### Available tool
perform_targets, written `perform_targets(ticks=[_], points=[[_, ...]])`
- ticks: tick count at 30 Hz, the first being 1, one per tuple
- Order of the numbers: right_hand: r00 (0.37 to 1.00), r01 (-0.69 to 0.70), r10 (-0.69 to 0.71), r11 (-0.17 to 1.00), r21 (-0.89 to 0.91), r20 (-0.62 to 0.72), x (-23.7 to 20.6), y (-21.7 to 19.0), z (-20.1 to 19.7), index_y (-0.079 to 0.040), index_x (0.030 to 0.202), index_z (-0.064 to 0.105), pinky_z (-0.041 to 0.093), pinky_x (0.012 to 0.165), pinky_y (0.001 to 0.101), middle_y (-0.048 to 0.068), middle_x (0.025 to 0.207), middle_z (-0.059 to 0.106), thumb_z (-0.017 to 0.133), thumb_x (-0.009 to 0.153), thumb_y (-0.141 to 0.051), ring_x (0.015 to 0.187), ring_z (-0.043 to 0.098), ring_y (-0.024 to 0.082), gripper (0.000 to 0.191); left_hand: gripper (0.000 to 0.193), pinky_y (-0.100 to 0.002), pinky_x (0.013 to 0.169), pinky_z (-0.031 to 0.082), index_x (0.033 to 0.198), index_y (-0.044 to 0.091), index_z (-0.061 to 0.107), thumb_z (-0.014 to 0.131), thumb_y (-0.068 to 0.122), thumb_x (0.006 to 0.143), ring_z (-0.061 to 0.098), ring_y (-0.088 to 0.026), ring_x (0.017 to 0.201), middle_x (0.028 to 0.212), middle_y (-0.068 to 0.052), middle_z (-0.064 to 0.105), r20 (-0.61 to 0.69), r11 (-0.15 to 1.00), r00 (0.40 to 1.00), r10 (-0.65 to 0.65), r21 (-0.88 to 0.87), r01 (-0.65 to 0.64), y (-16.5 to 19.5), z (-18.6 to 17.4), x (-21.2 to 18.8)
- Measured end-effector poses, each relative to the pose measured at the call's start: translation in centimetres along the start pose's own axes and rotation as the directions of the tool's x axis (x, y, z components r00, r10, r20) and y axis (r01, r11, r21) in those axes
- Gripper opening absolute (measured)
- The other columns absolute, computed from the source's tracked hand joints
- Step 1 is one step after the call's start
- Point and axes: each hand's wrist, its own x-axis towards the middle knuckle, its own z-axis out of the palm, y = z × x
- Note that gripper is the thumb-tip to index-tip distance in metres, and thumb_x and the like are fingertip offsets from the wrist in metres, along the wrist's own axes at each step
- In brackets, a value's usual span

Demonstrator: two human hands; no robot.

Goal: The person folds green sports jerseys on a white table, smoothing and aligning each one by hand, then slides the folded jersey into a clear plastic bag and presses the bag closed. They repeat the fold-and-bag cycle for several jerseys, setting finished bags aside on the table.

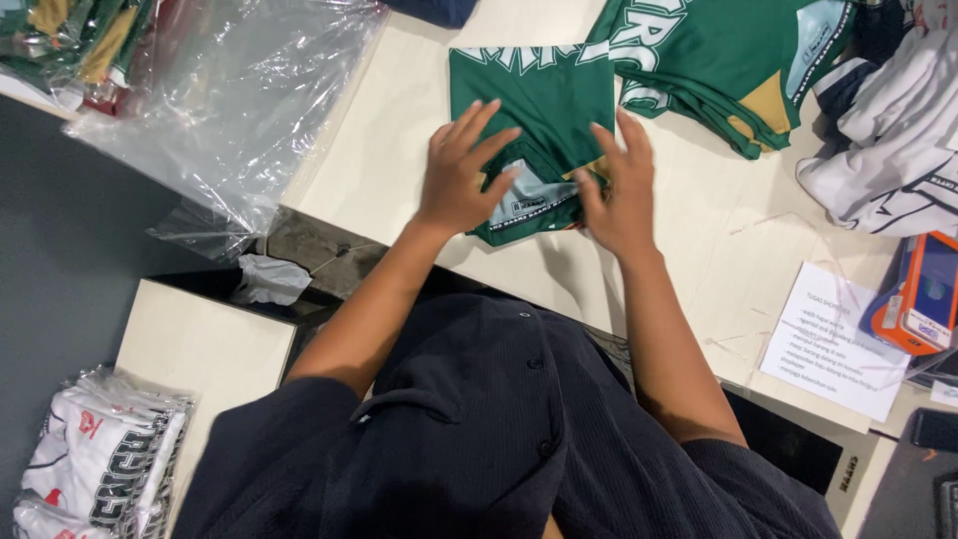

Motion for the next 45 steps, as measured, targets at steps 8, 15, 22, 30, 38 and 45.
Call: perform_targets(ticks=[8,15,22,30,38,45], points=[[0.946,-0.027,0.095,0.976,-0.218,0.31,-1.4,1.1,2.1,-0.003,0.159,0.038,0.017,0.122,0.066,0.024,0.167,0.028,0.054,0.081,-0.016,0.153,0.022,0.049,0.081,0.092,-0.063,0.12,0.012,0.157,0.02,0.04,0.068,0.068,0.084,0.019,-0.04,0.153,0.166,-0.016,0.026,0.285,0.945,0.944,-0.169,0.32,0.073,1.0,3.4,-0.7],[0.88,-0.128,0.295,0.901,-0.414,0.371,-0.7,0.3,0.6,-0.011,0.152,0.046,0.019,0.124,0.0637,0.02,0.17,0.027,0.057,0.096,-0.028,0.157,0.024,0.043,0.06,0.096,-0.066,0.12,0.011,0.159,0.017,0.039,0.068,0.07,0.084,0.018,-0.042,0.154,0.167,-0.018,0.026,0.319,0.948,0.94,-0.123,0.317,0.016,1.9,3.7,-2.5],[0.963,-0.134,0.214,0.908,-0.397,0.163,-0.7,-0.1,3.8,-0.005,0.157,0.041,0.022,0.118,0.0645,0.027,0.165,0.024,0.066,0.101,-0.038,0.15,0.026,0.049,0.07,0.085,-0.063,0.121,0.018,0.153,0.011,0.046,0.071,0.058,0.087,0.024,-0.042,0.154,0.165,-0.019,0.029,0.279,0.979,0.955,-0.097,0.197,0.042,1.7,3.9,-3.2],[0.824,-0.543,0.567,0.783,-0.302,-0.011,-5.0,-1.9,0.7,-0.001,0.154,0.042,0.048,0.099,0.0476,0.022,0.138,0.057,0.072,0.097,-0.036,0.12,0.059,0.041,0.073,0.068,-0.052,0.109,0.041,0.14,0.001,0.052,0.081,0.018,0.081,0.044,-0.045,0.134,0.156,-0.031,0.036,0.09,0.919,0.918,-0.385,-0.047,0.39,3.7,0.7,-7.3],[0.712,-0.681,0.683,0.728,-0.077,0.162,-4.8,-1.7,-0.2,-0.003,0.12,0.072,0.058,0.083,0.0403,0.017,0.1,0.076,0.074,0.09,-0.02,0.09,0.076,0.03,0.034,0.064,-0.044,0.099,0.052,0.144,0.01,0.046,0.075,0.024,0.089,0.067,-0.036,0.116,0.122,-0.022,0.067,0.462,0.68,0.774,-0.433,-0.396,0.617,4.7,0.2,-6.4],[0.899,-0.436,0.436,0.9,-0.003,0.051,-5.6,-3.2,-2.3,-0.008,0.158,0.044,0.052,0.093,0.0406,0.022,0.123,0.06,0.061,0.08,-0.003,0.106,0.065,0.037,0.079,0.06,-0.045,0.097,0.05,0.147,0.012,0.05,0.066,0.036,0.095,0.066,-0.039,0.115,0.124,-0.024,0.068,0.588,0.817,0.772,-0.242,-0.306,0.489,6.5,1.1,-5.8]])
